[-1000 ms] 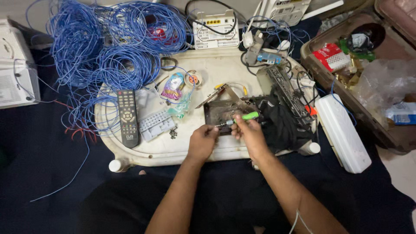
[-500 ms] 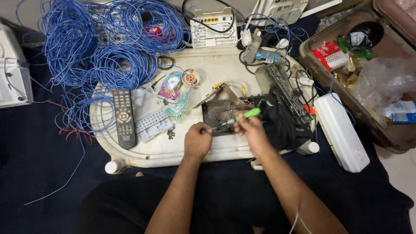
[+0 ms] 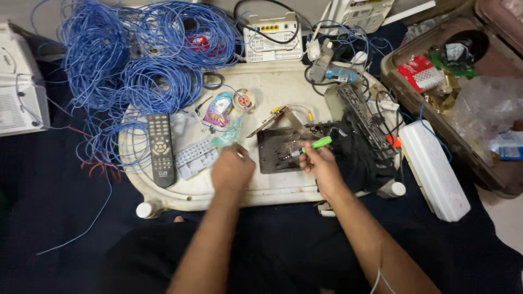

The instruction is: The person uses a green-handled screwdriver to scrape a circuit board and then wipes it with a black cloth. The person handles the circuit board and a cloth, working on a low table surrounded by electronic equipment and cables.

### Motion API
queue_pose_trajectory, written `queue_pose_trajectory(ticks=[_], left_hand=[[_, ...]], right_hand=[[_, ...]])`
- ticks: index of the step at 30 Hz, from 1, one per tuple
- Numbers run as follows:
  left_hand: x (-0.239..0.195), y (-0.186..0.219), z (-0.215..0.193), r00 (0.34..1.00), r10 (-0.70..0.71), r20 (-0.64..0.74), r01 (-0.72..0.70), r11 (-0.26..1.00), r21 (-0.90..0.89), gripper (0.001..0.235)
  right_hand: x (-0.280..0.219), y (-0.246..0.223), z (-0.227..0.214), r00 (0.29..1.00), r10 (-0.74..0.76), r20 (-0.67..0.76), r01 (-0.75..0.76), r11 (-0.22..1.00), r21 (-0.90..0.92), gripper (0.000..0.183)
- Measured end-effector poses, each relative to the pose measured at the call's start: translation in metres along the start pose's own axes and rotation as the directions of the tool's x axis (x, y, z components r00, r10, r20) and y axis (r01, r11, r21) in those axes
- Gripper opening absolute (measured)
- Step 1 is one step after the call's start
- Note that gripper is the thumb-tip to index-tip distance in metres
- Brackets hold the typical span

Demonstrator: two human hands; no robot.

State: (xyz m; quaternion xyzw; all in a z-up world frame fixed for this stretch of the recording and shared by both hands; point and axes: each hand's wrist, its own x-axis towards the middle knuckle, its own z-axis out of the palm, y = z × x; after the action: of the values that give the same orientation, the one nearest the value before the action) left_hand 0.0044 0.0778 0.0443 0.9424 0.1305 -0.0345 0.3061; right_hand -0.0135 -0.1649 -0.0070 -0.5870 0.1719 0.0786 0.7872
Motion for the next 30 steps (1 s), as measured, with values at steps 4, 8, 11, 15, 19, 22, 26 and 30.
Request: queue_pose_trajectory(ticks=[4, 8, 11, 15, 19, 22, 26, 30], left_hand=[[0.051, -0.029, -0.063, 0.989, -0.110, 0.101, 0.084, 0.970, 0.230, 0.029], [0.066, -0.062, -0.113, 0.980, -0.157, 0.124, 0.107, 0.934, 0.340, 0.027], [0.066, -0.075, -0.116, 0.984, -0.117, 0.136, 0.068, 0.944, 0.322, 0.026], [0.064, -0.076, -0.090, 0.993, 0.010, 0.120, -0.065, 0.884, 0.463, 0.024], [0.068, -0.079, -0.073, 0.989, 0.107, 0.099, -0.141, 0.879, 0.456, 0.025], [0.073, -0.083, -0.066, 0.991, 0.088, 0.104, -0.127, 0.879, 0.460, 0.028], [0.077, -0.087, -0.061, 0.991, 0.079, 0.108, -0.120, 0.881, 0.458, 0.027], [0.076, -0.086, -0.060, 0.980, 0.169, 0.106, -0.199, 0.850, 0.488, 0.024]], right_hand=[[-0.002, 0.014, 0.012, 0.997, -0.039, 0.072, 0.051, 0.985, -0.166, 0.033], [-0.001, 0.030, 0.041, 0.984, -0.040, 0.173, 0.081, 0.967, -0.242, 0.031], [0.003, 0.041, 0.069, 0.972, -0.058, 0.230, 0.113, 0.966, -0.231, 0.030], [0.005, 0.054, 0.100, 0.972, -0.080, 0.219, 0.138, 0.955, -0.264, 0.032], [0.003, 0.059, 0.109, 0.966, -0.135, 0.222, 0.202, 0.928, -0.314, 0.031], [0.000, 0.058, 0.102, 0.971, -0.113, 0.212, 0.176, 0.936, -0.306, 0.031], [-0.003, 0.056, 0.099, 0.968, -0.140, 0.207, 0.202, 0.928, -0.313, 0.030], [-0.005, 0.053, 0.106, 0.949, -0.193, 0.250, 0.263, 0.920, -0.290, 0.028]])
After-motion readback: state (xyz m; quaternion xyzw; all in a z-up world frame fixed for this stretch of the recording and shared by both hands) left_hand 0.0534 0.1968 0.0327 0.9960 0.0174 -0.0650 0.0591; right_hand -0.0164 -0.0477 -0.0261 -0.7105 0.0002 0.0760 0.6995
